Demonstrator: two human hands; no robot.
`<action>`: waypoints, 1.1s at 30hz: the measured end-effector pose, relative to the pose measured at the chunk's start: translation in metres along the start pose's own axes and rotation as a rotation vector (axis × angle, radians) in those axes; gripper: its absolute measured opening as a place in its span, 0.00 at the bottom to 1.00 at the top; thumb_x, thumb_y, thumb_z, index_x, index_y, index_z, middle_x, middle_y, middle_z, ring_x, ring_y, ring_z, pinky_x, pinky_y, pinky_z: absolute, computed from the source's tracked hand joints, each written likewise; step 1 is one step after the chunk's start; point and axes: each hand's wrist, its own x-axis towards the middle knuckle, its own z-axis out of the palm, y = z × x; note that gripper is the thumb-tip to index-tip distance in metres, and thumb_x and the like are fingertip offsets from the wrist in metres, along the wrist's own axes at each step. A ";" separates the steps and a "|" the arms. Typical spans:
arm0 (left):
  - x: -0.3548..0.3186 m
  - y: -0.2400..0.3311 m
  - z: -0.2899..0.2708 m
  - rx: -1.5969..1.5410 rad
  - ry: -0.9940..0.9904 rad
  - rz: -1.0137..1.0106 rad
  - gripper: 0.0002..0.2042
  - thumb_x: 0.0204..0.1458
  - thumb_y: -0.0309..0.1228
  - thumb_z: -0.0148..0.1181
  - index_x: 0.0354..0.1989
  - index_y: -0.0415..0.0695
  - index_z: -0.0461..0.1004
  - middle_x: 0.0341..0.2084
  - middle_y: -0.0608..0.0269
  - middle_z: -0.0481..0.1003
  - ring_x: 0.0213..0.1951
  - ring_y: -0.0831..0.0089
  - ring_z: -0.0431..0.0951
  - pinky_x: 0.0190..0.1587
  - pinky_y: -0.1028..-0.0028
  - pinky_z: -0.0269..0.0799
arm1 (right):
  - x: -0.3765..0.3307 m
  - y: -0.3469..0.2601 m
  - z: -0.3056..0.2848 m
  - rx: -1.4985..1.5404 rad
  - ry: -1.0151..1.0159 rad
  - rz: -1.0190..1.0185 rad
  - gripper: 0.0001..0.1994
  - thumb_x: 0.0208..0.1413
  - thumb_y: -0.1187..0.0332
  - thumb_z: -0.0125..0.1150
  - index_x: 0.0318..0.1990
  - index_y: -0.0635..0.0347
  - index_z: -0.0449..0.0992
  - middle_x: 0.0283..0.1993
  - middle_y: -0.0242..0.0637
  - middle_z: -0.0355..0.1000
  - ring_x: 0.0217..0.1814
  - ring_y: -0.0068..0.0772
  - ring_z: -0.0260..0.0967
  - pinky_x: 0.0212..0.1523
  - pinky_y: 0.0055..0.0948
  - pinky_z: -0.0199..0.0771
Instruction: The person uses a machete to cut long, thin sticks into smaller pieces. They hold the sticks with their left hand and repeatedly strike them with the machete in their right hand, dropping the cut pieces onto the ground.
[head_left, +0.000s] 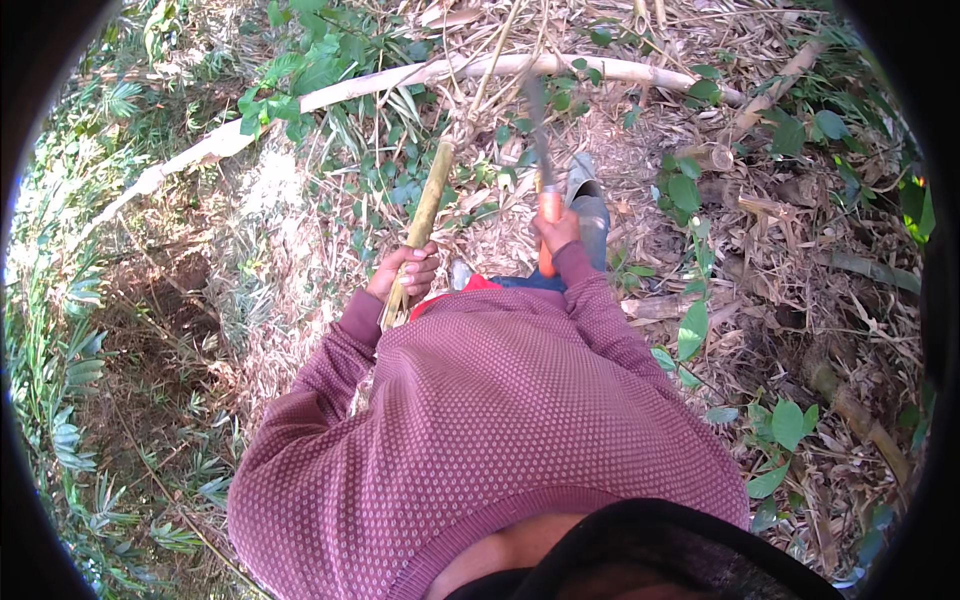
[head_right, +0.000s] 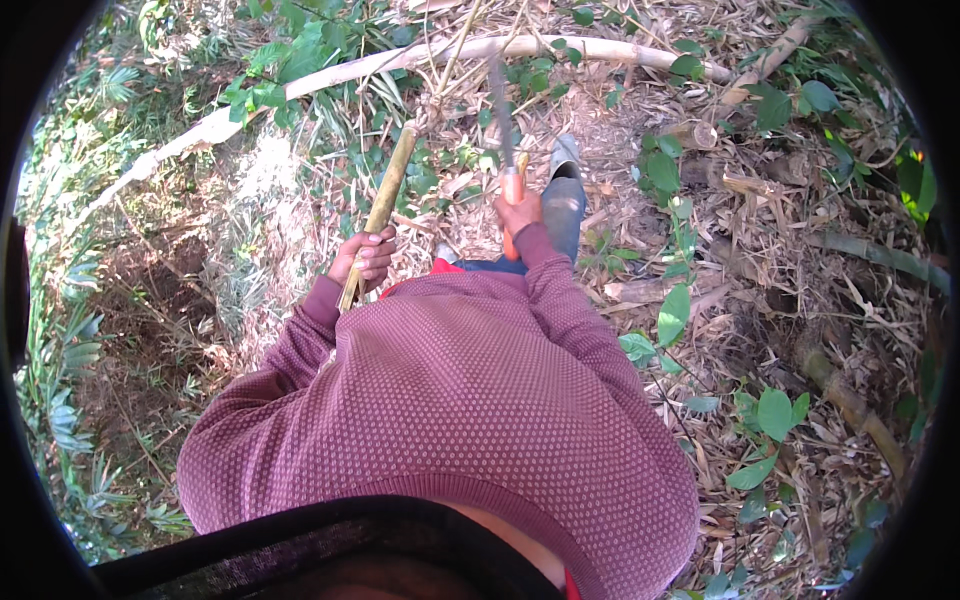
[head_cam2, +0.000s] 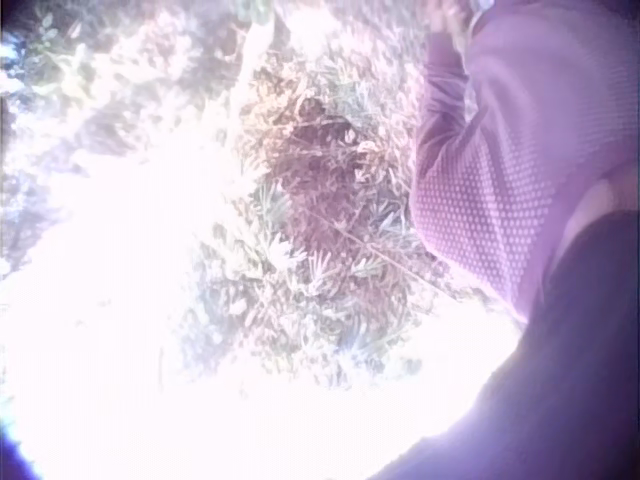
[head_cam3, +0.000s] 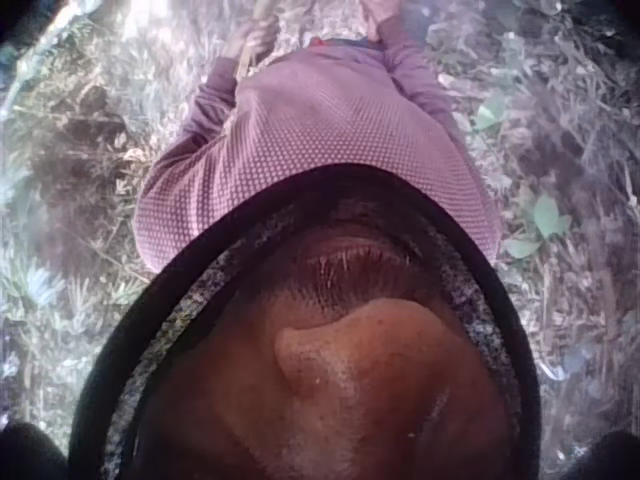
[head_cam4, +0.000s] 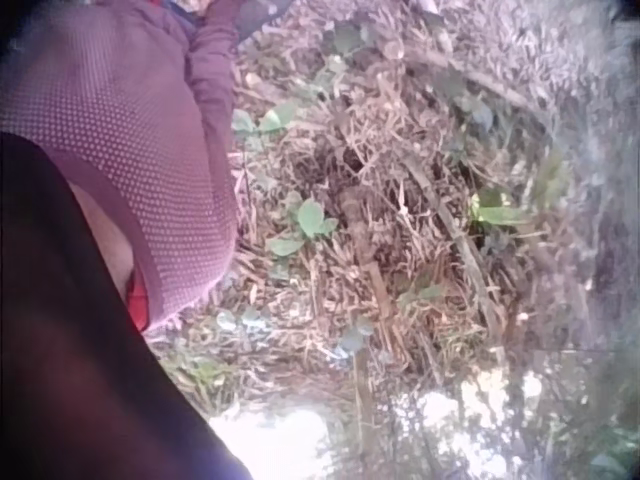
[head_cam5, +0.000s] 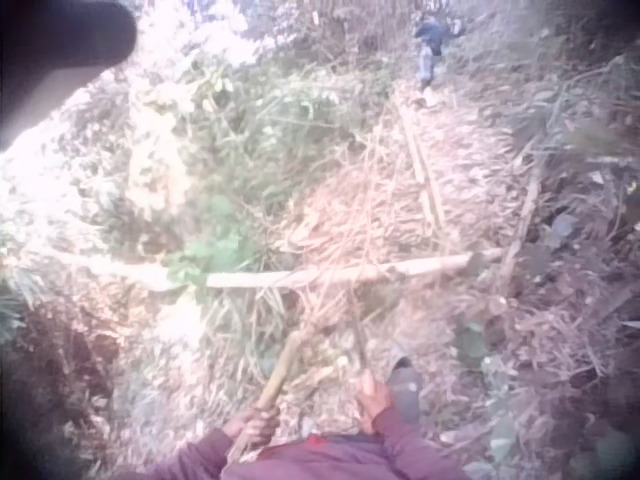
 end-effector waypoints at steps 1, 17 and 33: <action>0.002 0.001 -0.002 0.070 -0.031 -0.013 0.03 0.51 0.25 0.45 0.30 0.44 0.58 0.13 0.75 0.59 0.10 0.87 0.58 0.12 0.86 0.58 | -0.005 0.006 0.001 -0.047 -0.079 0.131 0.08 0.42 0.73 0.58 0.30 0.65 0.68 0.19 0.35 0.66 0.16 0.25 0.65 0.16 0.25 0.66; 0.001 -0.004 -0.027 0.248 0.141 0.007 0.04 0.49 0.27 0.48 0.32 0.44 0.61 0.13 0.75 0.57 0.12 0.86 0.55 0.12 0.86 0.55 | 0.013 -0.029 0.039 0.082 -0.130 0.465 0.06 0.41 0.71 0.57 0.24 0.66 0.71 0.15 0.38 0.66 0.13 0.32 0.65 0.16 0.31 0.67; -0.020 0.004 0.008 0.407 -0.037 -0.033 0.07 0.48 0.25 0.49 0.32 0.44 0.57 0.11 0.73 0.58 0.08 0.85 0.57 0.09 0.83 0.56 | 0.038 -0.156 -0.032 0.717 -0.047 -0.177 0.16 0.46 0.77 0.50 0.44 0.67 0.61 0.32 0.47 0.69 0.26 0.33 0.70 0.22 0.29 0.72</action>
